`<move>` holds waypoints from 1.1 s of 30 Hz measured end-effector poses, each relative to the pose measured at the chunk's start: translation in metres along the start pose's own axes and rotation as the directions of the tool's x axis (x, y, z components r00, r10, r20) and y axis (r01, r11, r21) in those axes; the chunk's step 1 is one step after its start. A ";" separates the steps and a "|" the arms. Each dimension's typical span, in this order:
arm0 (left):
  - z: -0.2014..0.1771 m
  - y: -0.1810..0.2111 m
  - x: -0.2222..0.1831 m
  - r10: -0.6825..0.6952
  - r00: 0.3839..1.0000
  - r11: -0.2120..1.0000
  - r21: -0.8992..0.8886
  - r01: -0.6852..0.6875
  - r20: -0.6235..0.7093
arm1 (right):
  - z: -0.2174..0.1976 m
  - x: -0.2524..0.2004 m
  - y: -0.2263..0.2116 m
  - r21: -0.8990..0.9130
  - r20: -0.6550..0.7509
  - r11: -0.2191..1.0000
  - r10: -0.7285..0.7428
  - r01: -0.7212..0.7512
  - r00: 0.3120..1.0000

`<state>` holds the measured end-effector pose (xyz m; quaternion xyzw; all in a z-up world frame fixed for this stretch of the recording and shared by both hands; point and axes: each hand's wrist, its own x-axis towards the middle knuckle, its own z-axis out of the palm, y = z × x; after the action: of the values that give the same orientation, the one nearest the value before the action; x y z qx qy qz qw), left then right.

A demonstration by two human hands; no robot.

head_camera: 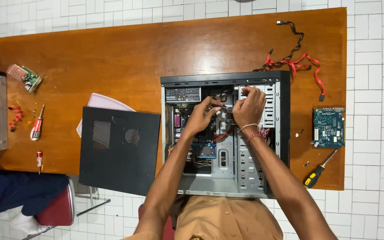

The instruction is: Organizing and connecting internal power and data cables inside a desktop computer case

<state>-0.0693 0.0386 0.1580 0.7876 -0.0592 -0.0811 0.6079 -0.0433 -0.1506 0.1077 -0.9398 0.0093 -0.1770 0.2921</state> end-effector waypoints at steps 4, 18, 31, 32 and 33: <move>0.019 -0.032 0.004 -0.017 0.998 0.995 -0.099 0.010 -0.064 | 0.003 -0.003 0.005 -0.013 -0.011 1.000 0.001 -0.001 1.000; 0.036 -0.048 0.003 -0.162 0.957 0.946 -0.312 0.082 -0.239 | 0.006 0.002 0.003 -0.059 0.000 0.998 0.007 -0.007 1.000; 0.029 -0.090 0.000 0.049 0.997 0.995 0.085 -0.044 -0.057 | 0.011 0.003 0.008 -0.079 0.024 0.996 -0.039 0.041 0.999; 0.030 -0.089 0.002 0.051 0.997 0.994 0.098 -0.046 -0.051 | 0.010 0.005 0.008 -0.089 0.020 0.995 -0.054 0.055 0.998; 0.031 -0.087 0.002 0.050 0.998 0.993 0.111 -0.045 -0.043 | 0.010 0.003 0.008 -0.099 0.018 0.993 -0.066 0.067 0.998</move>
<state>-0.0739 0.0315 0.0657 0.8198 -0.0684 -0.0452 0.5668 -0.0365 -0.1522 0.0970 -0.9543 -0.0154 -0.1790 0.2389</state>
